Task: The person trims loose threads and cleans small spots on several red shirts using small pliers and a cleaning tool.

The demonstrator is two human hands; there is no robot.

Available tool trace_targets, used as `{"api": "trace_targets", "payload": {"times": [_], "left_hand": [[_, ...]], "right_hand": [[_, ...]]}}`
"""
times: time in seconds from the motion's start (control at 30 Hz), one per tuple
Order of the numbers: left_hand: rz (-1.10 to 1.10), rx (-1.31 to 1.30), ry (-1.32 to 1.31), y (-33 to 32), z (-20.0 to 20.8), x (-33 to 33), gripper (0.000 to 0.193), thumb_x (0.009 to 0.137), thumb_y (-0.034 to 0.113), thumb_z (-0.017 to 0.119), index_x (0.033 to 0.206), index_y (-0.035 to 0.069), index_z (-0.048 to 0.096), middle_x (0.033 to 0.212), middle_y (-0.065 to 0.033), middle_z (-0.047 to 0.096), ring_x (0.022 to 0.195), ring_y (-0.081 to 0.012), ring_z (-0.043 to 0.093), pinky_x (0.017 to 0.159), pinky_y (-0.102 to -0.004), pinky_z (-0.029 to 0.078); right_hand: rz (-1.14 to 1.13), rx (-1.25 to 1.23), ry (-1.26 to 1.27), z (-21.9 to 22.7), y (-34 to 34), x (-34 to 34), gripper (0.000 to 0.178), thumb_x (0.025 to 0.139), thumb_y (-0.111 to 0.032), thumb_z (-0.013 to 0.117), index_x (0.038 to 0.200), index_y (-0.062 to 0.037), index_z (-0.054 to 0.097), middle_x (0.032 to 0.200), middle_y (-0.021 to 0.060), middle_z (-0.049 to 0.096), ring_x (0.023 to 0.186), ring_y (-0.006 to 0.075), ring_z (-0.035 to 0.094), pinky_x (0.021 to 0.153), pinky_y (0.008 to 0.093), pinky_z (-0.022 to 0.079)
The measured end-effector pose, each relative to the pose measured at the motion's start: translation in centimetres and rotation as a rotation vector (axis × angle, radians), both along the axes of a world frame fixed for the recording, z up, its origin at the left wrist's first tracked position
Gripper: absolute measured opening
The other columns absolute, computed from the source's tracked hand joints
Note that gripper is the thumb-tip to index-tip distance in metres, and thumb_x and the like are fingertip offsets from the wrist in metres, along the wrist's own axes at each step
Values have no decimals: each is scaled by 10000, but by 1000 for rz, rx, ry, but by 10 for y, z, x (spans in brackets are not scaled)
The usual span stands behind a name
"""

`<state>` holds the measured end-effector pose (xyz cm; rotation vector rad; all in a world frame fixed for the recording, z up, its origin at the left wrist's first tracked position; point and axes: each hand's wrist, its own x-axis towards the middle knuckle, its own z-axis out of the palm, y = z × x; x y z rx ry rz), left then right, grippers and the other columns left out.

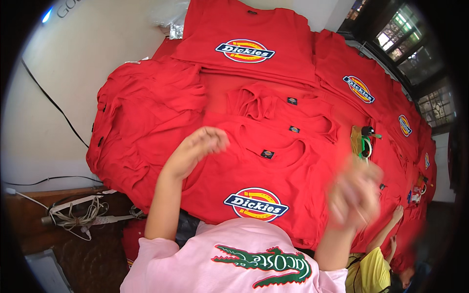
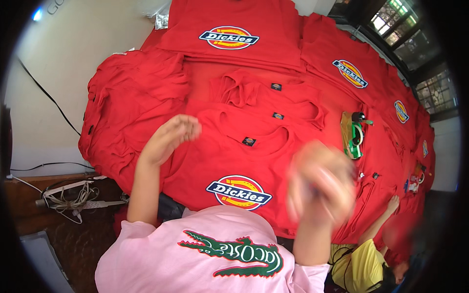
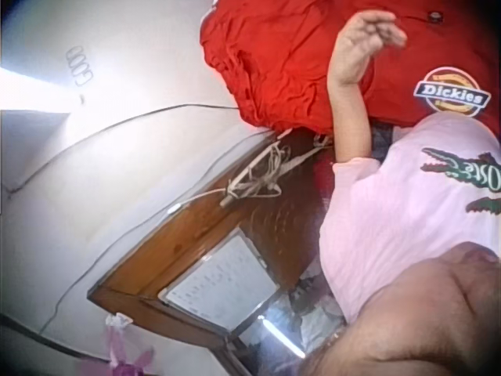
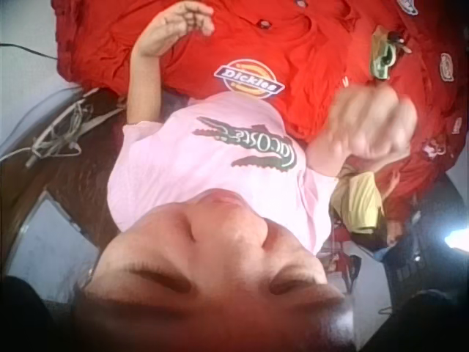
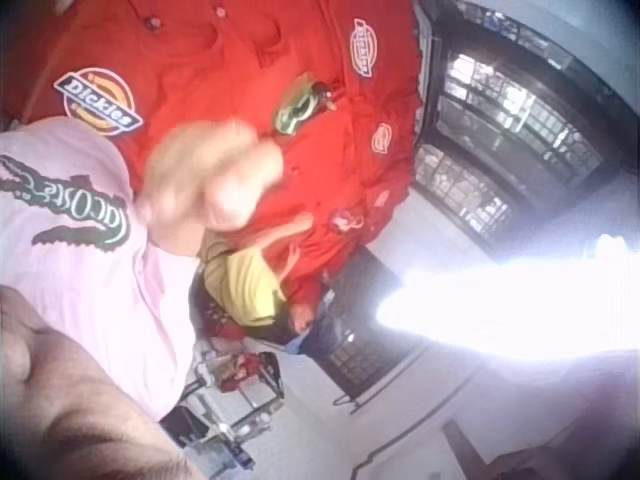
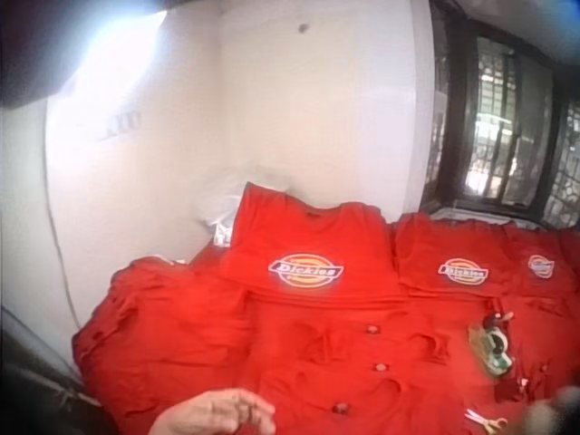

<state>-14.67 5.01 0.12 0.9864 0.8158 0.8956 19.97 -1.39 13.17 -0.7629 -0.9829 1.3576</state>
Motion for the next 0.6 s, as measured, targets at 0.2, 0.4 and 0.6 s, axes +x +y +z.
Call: {"api": "trace_targets", "payload": {"times": [0.2,0.4,0.6], "left_hand": [[480,-286,375,37,-124,16,399,966,322,744,1178,-9,676,1122,-80,706,1069,-141,629,970,-285,478],[290,-528,56,44,-92,37,525,1013,386,667,1317,-42,647,1314,-143,686,1182,-180,650,1045,-309,483],[408,-293,-92,43,-117,45,412,1065,297,594,1333,-11,647,1291,-124,699,1149,-181,666,1012,-305,510]], "right_hand": [[180,-912,193,-221,98,-96,264,1002,-246,621,1110,-18,697,720,7,606,413,52,301,399,226,260],[180,-852,211,-253,123,-124,259,946,-216,765,829,-202,534,603,-88,418,408,53,320,396,230,258],[177,-744,77,-251,113,-108,504,945,-152,761,1384,-46,538,647,-93,400,462,35,329,453,235,298]]}}
